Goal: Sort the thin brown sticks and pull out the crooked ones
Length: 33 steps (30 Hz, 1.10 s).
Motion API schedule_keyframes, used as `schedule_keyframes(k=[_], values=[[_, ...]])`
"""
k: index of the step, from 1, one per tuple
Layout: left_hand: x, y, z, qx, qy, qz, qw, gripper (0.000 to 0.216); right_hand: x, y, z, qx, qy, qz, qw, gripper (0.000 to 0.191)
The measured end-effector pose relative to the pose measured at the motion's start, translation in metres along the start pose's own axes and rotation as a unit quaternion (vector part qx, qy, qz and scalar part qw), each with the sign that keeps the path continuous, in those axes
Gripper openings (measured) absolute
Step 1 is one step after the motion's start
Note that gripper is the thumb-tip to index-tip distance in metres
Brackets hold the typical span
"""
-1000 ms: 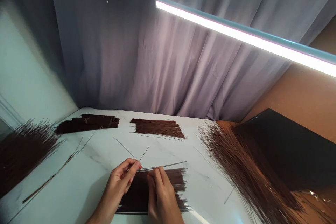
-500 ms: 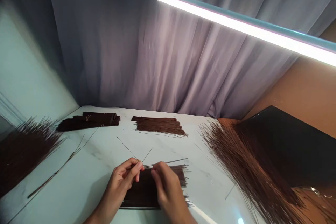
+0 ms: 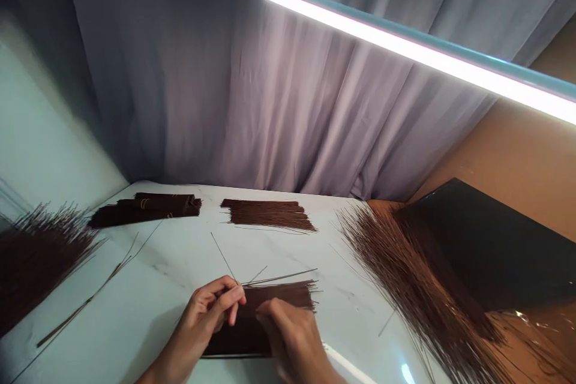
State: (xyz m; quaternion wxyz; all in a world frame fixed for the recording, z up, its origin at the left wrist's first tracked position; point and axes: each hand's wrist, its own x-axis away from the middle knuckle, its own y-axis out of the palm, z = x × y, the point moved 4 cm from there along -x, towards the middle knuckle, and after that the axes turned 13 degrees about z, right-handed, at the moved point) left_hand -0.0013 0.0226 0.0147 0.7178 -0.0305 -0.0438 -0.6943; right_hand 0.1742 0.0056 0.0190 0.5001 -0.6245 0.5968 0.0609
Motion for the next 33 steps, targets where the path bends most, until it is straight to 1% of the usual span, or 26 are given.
schedule_keyframes(k=[1, 2, 3, 4, 5, 6, 7, 8, 9, 10, 11, 12, 14, 15, 16, 17, 19, 20, 21, 23, 25, 27, 28, 30, 31, 33], values=[[0.003, 0.001, -0.002, 0.004, -0.006, -0.017, 1.0, 0.036, -0.005, 0.001, 0.009, -0.032, 0.041, -0.038, 0.998, 0.023], [0.005, 0.003, -0.004, 0.005, -0.005, -0.035, 0.999, 0.035, -0.017, 0.0, 0.016, -0.053, 0.064, -0.079, 0.993, 0.023], [0.008, 0.006, -0.006, 0.002, 0.001, -0.051, 0.999, 0.036, -0.032, -0.005, 0.019, -0.063, 0.07, -0.118, 0.989, 0.022], [0.009, 0.008, -0.008, -0.005, 0.01, -0.066, 0.998, 0.037, -0.049, -0.013, 0.019, -0.049, 0.059, -0.138, 0.988, 0.022], [0.01, 0.01, -0.01, -0.013, 0.019, -0.073, 0.997, 0.037, -0.064, -0.021, 0.015, -0.018, 0.028, -0.147, 0.988, 0.022], [0.009, 0.012, -0.012, -0.02, 0.026, -0.072, 0.997, 0.039, -0.074, -0.028, 0.009, 0.022, -0.014, -0.146, 0.989, 0.023], [0.008, 0.012, -0.013, -0.026, 0.03, -0.064, 0.997, 0.04, -0.077, -0.032, 0.001, 0.06, -0.058, -0.133, 0.988, 0.024], [0.005, 0.012, -0.014, -0.029, 0.032, -0.049, 0.998, 0.041, -0.072, -0.033, -0.007, 0.091, -0.095, -0.108, 0.985, 0.024], [0.003, 0.01, -0.015, -0.032, 0.034, -0.029, 0.998, 0.041, -0.059, -0.031, -0.014, 0.111, -0.115, -0.074, 0.984, 0.023], [0.001, 0.008, -0.014, -0.036, 0.038, -0.01, 0.999, 0.041, -0.042, -0.027, -0.018, 0.112, -0.113, -0.035, 0.987, 0.022], [0.0, 0.006, -0.013, -0.039, 0.041, 0.003, 0.998, 0.041, -0.021, -0.024, -0.017, 0.105, -0.084, 0.018, 0.991, 0.02], [-0.001, 0.004, -0.011, -0.044, 0.044, 0.011, 0.998, 0.041, 0.0, -0.017, -0.012, 0.086, -0.034, 0.031, 0.995, 0.017], [0.0, 0.002, -0.008, -0.052, 0.044, 0.011, 0.998, 0.041, 0.03, -0.006, 0.006, 0.031, 0.071, 0.015, 0.997, 0.016], [0.002, 0.002, -0.006, -0.054, 0.041, 0.002, 0.998, 0.041, 0.035, -0.004, 0.016, 0.005, 0.112, -0.01, 0.994, 0.018], [0.004, 0.002, -0.005, -0.055, 0.038, -0.01, 0.998, 0.042, 0.033, -0.006, 0.025, -0.015, 0.14, -0.035, 0.989, 0.021], [0.006, 0.004, -0.004, -0.053, 0.037, -0.02, 0.998, 0.042, 0.023, -0.011, 0.032, -0.025, 0.153, -0.055, 0.986, 0.023], [0.01, 0.009, -0.007, -0.051, 0.035, -0.045, 0.997, 0.043, -0.01, -0.027, 0.037, -0.016, 0.143, -0.075, 0.987, 0.024], [0.011, 0.012, -0.01, -0.052, 0.033, -0.053, 0.997, 0.043, -0.03, -0.036, 0.035, 0.003, 0.123, -0.07, 0.99, 0.023], [0.012, 0.015, -0.015, -0.056, 0.033, -0.058, 0.996, 0.043, -0.048, -0.042, 0.028, 0.031, 0.084, -0.062, 0.994, 0.022], [0.01, 0.018, -0.024, -0.067, 0.036, -0.055, 0.996, 0.043, -0.069, -0.046, 0.005, 0.097, -0.027, -0.058, 0.993, 0.026], [0.005, 0.016, -0.029, -0.075, 0.042, -0.031, 0.996, 0.044, -0.066, -0.039, -0.019, 0.137, -0.113, -0.064, 0.982, 0.027], [0.0, 0.007, -0.026, -0.076, 0.053, 0.009, 0.996, 0.045, -0.045, -0.03, -0.032, 0.15, -0.141, -0.074, 0.976, 0.025], [-0.001, 0.002, -0.022, -0.076, 0.059, 0.029, 0.995, 0.045, -0.032, -0.027, -0.033, 0.151, -0.139, -0.077, 0.976, 0.024], [-0.001, -0.005, -0.012, -0.073, 0.066, 0.058, 0.993, 0.044, -0.01, -0.026, -0.023, 0.147, -0.112, -0.082, 0.979, 0.025], [0.0, -0.006, -0.007, -0.069, 0.063, 0.064, 0.994, 0.044, -0.004, -0.028, -0.014, 0.138, -0.086, -0.084, 0.983, 0.025], [0.004, -0.005, -0.001, -0.057, 0.054, 0.058, 0.995, 0.044, -0.003, -0.035, 0.007, 0.114, -0.02, -0.089, 0.989, 0.026]])
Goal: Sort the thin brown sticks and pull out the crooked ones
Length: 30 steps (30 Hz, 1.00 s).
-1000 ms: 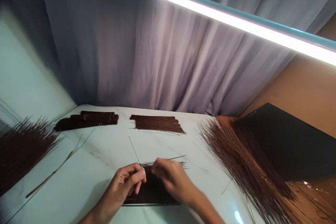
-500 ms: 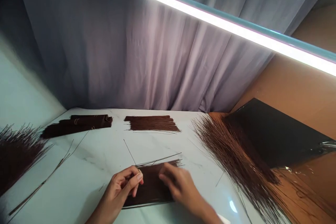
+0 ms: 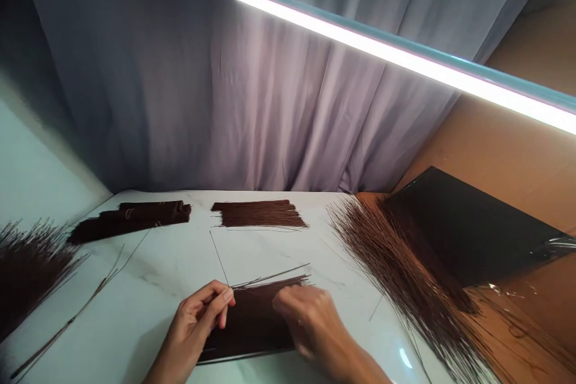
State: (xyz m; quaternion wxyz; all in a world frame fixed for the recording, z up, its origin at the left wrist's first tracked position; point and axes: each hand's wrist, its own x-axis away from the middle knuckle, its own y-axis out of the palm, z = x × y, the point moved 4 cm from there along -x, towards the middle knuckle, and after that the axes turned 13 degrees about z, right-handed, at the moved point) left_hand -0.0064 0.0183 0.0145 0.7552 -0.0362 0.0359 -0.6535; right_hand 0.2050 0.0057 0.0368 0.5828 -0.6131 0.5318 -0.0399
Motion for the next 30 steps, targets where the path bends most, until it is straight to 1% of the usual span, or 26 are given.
schedule_keyframes(k=[1, 3, 7, 9, 14, 17, 22, 24, 27, 30], values=[[0.002, 0.001, 0.002, 0.008, -0.008, -0.005, 1.0, 0.045, -0.004, -0.003, 0.011, -0.011, 0.025, -0.006, 1.0, 0.025], [0.005, 0.005, 0.002, 0.025, -0.029, -0.015, 0.999, 0.046, -0.018, -0.011, 0.025, -0.019, 0.033, -0.01, 0.999, 0.022], [0.005, 0.01, -0.003, 0.059, -0.097, -0.045, 0.993, 0.049, -0.049, -0.026, 0.033, -0.019, -0.013, 0.008, 1.0, 0.022], [0.003, 0.011, -0.005, 0.07, -0.11, -0.063, 0.989, 0.051, -0.057, -0.03, 0.032, -0.024, -0.021, 0.015, 0.999, 0.024], [-0.002, 0.013, -0.004, 0.085, -0.085, -0.102, 0.987, 0.053, -0.059, -0.031, 0.029, -0.025, -0.028, 0.003, 0.999, 0.024], [-0.005, 0.012, -0.001, 0.085, -0.087, -0.112, 0.986, 0.052, -0.063, -0.034, 0.028, -0.032, -0.039, -0.012, 0.999, 0.022], [-0.007, 0.009, 0.012, 0.127, -0.069, -0.13, 0.981, 0.041, -0.072, -0.041, 0.025, -0.047, -0.052, -0.033, 0.997, 0.023], [-0.005, 0.009, 0.013, 0.127, -0.067, -0.138, 0.98, 0.039, -0.069, -0.039, 0.022, -0.06, -0.035, -0.04, 0.997, 0.021], [-0.002, 0.008, 0.01, 0.111, -0.067, -0.13, 0.983, 0.038, -0.057, -0.032, 0.012, -0.09, 0.007, -0.033, 0.995, 0.017], [-0.001, 0.006, 0.009, 0.086, -0.039, -0.118, 0.989, 0.034, -0.043, -0.023, 0.002, -0.086, 0.056, -0.026, 0.994, 0.015]])
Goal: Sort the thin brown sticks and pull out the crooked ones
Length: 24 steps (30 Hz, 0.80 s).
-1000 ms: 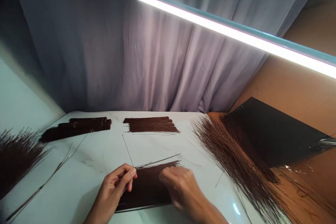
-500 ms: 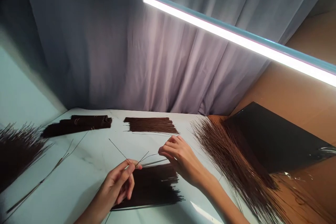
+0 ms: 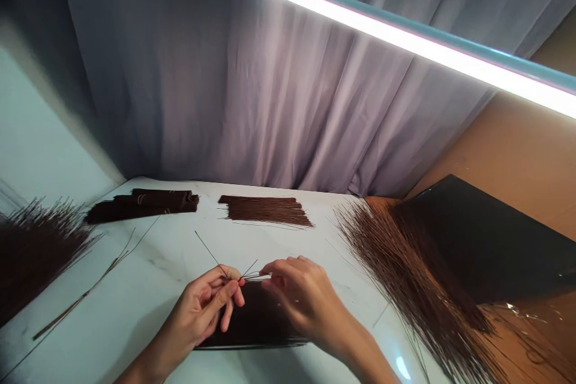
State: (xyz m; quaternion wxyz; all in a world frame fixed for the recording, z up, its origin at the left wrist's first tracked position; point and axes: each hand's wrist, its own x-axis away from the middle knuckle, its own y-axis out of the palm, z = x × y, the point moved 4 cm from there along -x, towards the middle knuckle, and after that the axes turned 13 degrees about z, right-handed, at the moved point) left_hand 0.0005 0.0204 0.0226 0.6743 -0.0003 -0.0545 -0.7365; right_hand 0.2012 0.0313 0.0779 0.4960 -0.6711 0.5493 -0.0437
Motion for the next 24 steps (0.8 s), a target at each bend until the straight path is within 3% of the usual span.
schedule_keyframes(k=[3, 7, 12, 15, 20, 24], values=[[0.001, -0.003, 0.005, -0.054, 0.046, 0.012, 0.997, 0.032, 0.007, 0.007, -0.008, 0.09, -0.025, -0.017, 0.995, 0.016], [0.002, -0.004, 0.006, -0.115, 0.056, 0.004, 0.992, 0.033, 0.005, 0.012, -0.02, 0.178, -0.09, -0.001, 0.98, 0.012], [0.005, -0.003, 0.0, -0.129, 0.077, 0.026, 0.988, 0.034, 0.013, 0.041, -0.022, 0.042, -0.015, 0.077, 0.996, 0.019], [0.008, -0.001, -0.004, -0.134, 0.07, 0.027, 0.988, 0.036, 0.024, 0.06, -0.012, -0.086, 0.031, 0.132, 0.987, 0.023], [0.013, 0.004, -0.005, -0.139, 0.05, 0.004, 0.989, 0.039, 0.018, 0.075, 0.012, -0.278, 0.131, 0.056, 0.95, 0.03], [0.012, 0.005, -0.004, -0.11, 0.035, -0.02, 0.993, 0.038, 0.002, 0.063, 0.016, -0.27, 0.09, 0.011, 0.959, 0.03]])
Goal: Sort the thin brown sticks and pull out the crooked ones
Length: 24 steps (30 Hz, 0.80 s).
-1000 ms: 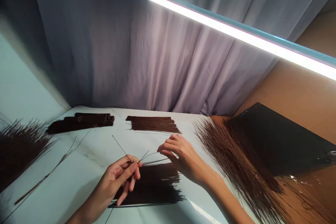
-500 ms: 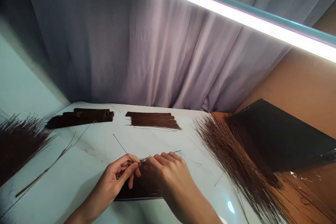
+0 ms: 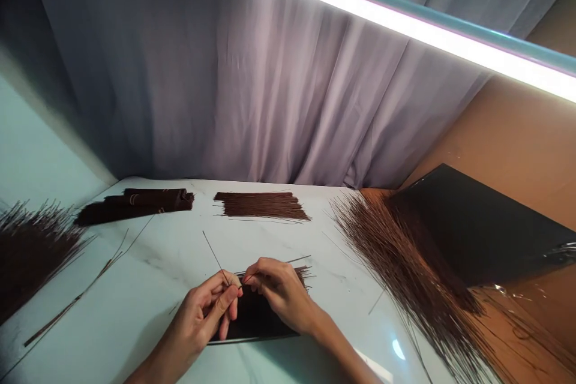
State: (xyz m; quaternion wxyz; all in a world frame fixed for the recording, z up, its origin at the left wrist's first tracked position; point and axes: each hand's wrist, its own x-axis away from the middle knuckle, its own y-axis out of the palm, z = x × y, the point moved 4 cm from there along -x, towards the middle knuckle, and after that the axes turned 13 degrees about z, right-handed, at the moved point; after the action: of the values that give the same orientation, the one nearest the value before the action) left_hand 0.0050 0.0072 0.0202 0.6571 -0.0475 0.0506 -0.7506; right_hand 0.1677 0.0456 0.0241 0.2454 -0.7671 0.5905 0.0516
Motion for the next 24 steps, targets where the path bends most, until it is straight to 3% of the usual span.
schedule_keyframes(k=[4, 10, 16, 24], values=[[-0.001, 0.001, 0.001, 0.022, -0.017, -0.037, 0.999, 0.038, -0.008, -0.014, -0.014, 0.047, -0.038, -0.069, 0.996, 0.03], [0.001, -0.001, 0.007, -0.003, -0.028, -0.064, 0.998, 0.037, -0.007, -0.041, -0.024, 0.049, 0.048, -0.184, 0.981, 0.026], [-0.009, 0.005, -0.007, 0.014, -0.06, -0.031, 0.998, 0.04, -0.006, -0.053, -0.031, 0.106, 0.002, -0.2, 0.974, 0.021], [-0.01, 0.003, -0.011, -0.042, -0.035, 0.01, 0.998, 0.033, -0.011, -0.063, -0.041, 0.191, -0.027, -0.26, 0.946, 0.025]])
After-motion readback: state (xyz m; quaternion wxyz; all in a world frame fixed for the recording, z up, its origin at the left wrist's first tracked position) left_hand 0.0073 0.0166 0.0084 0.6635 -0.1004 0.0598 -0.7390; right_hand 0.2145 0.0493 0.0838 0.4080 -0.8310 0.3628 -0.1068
